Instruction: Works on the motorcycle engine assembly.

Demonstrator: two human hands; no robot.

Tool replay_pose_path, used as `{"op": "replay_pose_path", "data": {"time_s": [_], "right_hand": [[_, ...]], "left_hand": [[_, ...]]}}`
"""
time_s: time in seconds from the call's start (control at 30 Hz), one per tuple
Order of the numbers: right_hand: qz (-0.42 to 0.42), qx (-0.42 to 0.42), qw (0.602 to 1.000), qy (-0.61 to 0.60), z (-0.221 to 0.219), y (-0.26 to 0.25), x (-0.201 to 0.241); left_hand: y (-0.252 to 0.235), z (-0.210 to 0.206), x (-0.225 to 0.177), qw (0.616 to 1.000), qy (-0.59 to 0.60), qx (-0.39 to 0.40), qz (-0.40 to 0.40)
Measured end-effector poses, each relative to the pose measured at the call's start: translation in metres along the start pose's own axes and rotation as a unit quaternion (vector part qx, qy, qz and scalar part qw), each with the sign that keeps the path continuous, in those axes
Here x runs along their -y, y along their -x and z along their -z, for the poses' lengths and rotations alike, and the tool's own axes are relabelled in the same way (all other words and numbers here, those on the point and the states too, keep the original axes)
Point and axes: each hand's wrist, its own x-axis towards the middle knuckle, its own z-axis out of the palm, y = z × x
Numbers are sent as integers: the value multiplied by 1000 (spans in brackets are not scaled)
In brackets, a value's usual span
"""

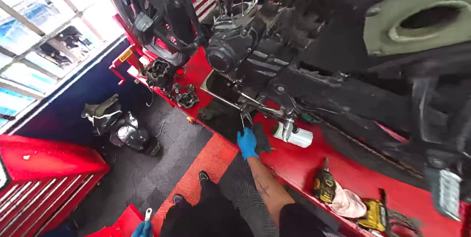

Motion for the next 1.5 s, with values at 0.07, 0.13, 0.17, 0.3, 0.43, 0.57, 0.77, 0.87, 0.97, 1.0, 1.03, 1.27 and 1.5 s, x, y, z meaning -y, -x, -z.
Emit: {"op": "replay_pose_path", "data": {"time_s": [0.07,0.13,0.17,0.3,0.43,0.57,0.77,0.87,0.97,1.0,1.03,1.27,1.5], "right_hand": [[46,94,988,-113,-7,37,19],[101,274,927,-236,-24,82,45],[134,349,890,-261,-33,101,63],[172,389,824,-374,-21,136,135],[167,137,889,-403,0,98,162],[64,-40,963,-258,24,45,194],[-78,-100,977,-169,59,-20,231],[-120,-115,972,-165,67,-37,236],[-122,-138,968,-168,67,-49,236],[-121,-143,968,-170,65,-50,236],[-122,-146,966,-174,63,-51,236],[-103,-143,947,-270,34,-68,228],[-95,-69,913,-392,40,-35,220]], "left_hand": [[-28,-14,-66,994,65,58,-62],[-56,-36,-133,975,120,136,-131],[-70,-50,-166,960,142,181,-161],[-100,-105,-283,895,130,345,-250],[-121,-132,-384,840,37,455,-293],[-151,-168,-489,767,4,557,-318],[-168,-207,-598,769,-70,533,-347],[-162,-213,-609,806,-95,482,-330],[-158,-219,-609,819,-92,463,-327],[-156,-221,-606,827,-79,458,-317],[-154,-221,-604,836,-69,452,-304],[-158,-228,-603,858,-75,439,-258],[-154,-227,-606,865,-107,433,-228]]}}
